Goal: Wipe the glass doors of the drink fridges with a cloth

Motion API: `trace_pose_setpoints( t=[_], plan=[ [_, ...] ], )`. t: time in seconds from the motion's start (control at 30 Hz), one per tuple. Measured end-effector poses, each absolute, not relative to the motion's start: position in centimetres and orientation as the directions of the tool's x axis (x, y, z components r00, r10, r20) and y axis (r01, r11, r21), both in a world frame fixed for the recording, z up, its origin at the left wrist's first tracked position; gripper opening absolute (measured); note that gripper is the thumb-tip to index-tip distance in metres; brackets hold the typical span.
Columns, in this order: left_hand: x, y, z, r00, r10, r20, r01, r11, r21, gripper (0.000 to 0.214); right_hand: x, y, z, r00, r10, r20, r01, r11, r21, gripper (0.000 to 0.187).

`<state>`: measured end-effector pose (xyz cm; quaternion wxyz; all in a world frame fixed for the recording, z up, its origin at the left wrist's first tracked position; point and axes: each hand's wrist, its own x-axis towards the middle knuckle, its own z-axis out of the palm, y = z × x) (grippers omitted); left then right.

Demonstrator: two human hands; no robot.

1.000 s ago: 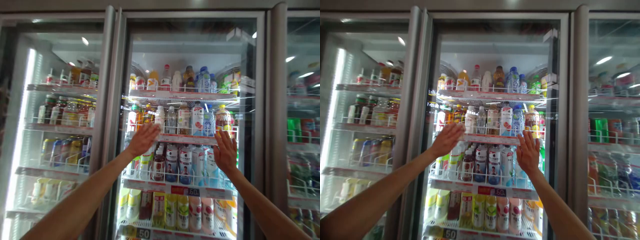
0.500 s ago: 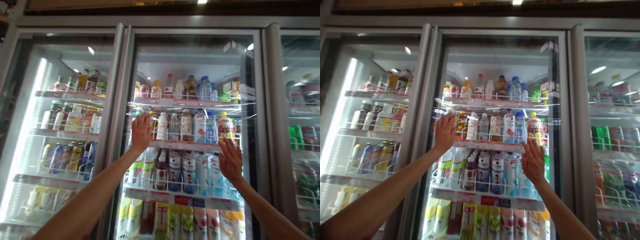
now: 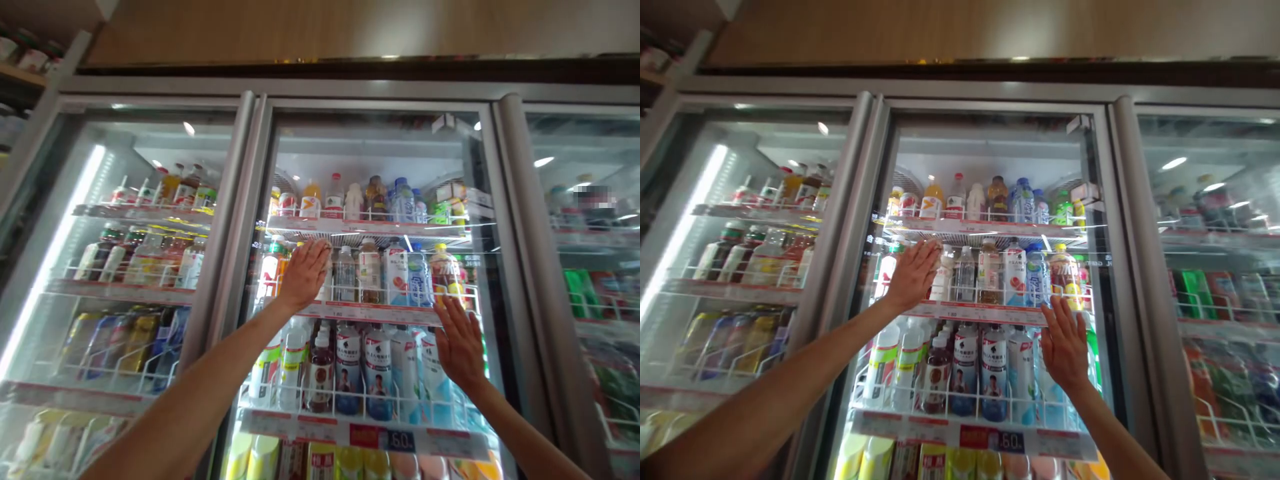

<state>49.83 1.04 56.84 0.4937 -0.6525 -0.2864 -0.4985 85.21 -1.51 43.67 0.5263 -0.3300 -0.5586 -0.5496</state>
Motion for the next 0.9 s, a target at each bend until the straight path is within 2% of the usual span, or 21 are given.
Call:
trace_pose_setpoints(
  t=[0.03,0.07,0.17,0.2,0.23,0.33,0.37,0.4,0.43,0.5,0.53,0.57,0.6,0.63,0.7,0.73,0.77,0.8,0.9],
  plan=[
    [49.7,1.0,57.3,0.331,-0.11,0.937,0.871,-0.345,-0.349,0.043,85.2,-1.5,43.7,-0.227,-0.207,0.952,0.947,0.182,0.265,0.056],
    [49.5,1.0,57.9,0.25,-0.114,0.962,0.9,-0.338,-0.274,0.043,85.2,-1.5,43.7,-0.225,-0.202,0.953,0.947,0.185,0.263,0.056],
    [49.8,1.0,59.9,-0.15,-0.157,0.976,0.941,-0.326,0.092,0.046,85.1,-1.4,43.7,-0.217,-0.192,0.957,0.948,0.191,0.253,0.056],
    [50.6,1.0,60.3,-0.185,-0.167,0.968,0.937,-0.328,0.122,0.047,85.1,-1.3,43.7,-0.213,-0.192,0.958,0.949,0.192,0.25,0.056],
    [51.5,0.9,60.5,-0.132,-0.17,0.977,0.941,-0.331,0.069,0.047,85.1,-1.3,43.7,-0.212,-0.193,0.958,0.949,0.193,0.249,0.056],
    [54.4,0.7,60.8,0.327,-0.144,0.934,0.864,-0.356,-0.357,0.044,85.3,-1.3,43.6,-0.203,-0.181,0.962,0.95,0.203,0.238,0.055],
    [55.0,0.7,61.2,0.407,-0.137,0.903,0.827,-0.365,-0.428,0.043,85.4,-1.4,43.6,-0.203,-0.171,0.964,0.949,0.208,0.237,0.055],
    [55.4,0.7,61.6,0.396,-0.136,0.908,0.83,-0.37,-0.417,0.043,85.5,-1.6,43.6,-0.207,-0.156,0.966,0.947,0.217,0.238,0.055],
    [55.6,0.6,62.2,0.298,-0.14,0.944,0.867,-0.373,-0.33,0.043,85.7,-1.8,43.7,-0.214,-0.141,0.967,0.944,0.226,0.242,0.055],
    [56.2,0.6,63.1,-0.003,-0.152,0.988,0.926,-0.374,-0.055,0.045,86.2,-2.4,44.1,-0.212,-0.128,0.969,0.94,0.245,0.238,0.054],
    [56.8,0.6,63.3,-0.087,-0.154,0.984,0.928,-0.373,0.023,0.046,86.5,-2.7,44.5,-0.199,-0.135,0.971,0.94,0.254,0.228,0.054],
    [57.7,0.5,63.3,-0.08,-0.153,0.985,0.929,-0.37,0.018,0.046,86.9,-3.1,44.9,-0.174,-0.151,0.973,0.942,0.262,0.209,0.053],
    [58.8,0.4,63.0,0.026,-0.148,0.989,0.927,-0.366,-0.079,0.045,87.3,-3.4,45.5,-0.143,-0.171,0.975,0.945,0.268,0.185,0.052],
    [60.1,0.3,62.6,0.204,-0.141,0.969,0.899,-0.364,-0.242,0.043,87.8,-3.8,46.0,-0.114,-0.191,0.975,0.948,0.273,0.164,0.052],
    [62.5,0.0,61.9,0.559,-0.131,0.819,0.741,-0.365,-0.564,0.041,88.7,-4.4,47.0,-0.071,-0.215,0.974,0.95,0.282,0.132,0.05],
    [63.5,-0.1,61.7,0.652,-0.126,0.747,0.669,-0.368,-0.646,0.041,89.2,-4.7,47.4,-0.056,-0.223,0.973,0.952,0.282,0.119,0.05],
    [64.2,-0.3,61.9,0.676,-0.124,0.726,0.647,-0.373,-0.665,0.042,89.7,-4.9,47.6,-0.046,-0.229,0.972,0.954,0.279,0.111,0.049],
    [64.9,-0.3,62.1,0.634,-0.125,0.763,0.68,-0.38,-0.627,0.042,90.2,-5.2,47.7,-0.04,-0.23,0.972,0.956,0.274,0.104,0.049],
    [67.0,-0.4,62.7,0.296,-0.136,0.945,0.85,-0.413,-0.326,0.044,91.7,-5.8,47.3,-0.022,-0.216,0.976,0.966,0.247,0.077,0.049]
  ],
)
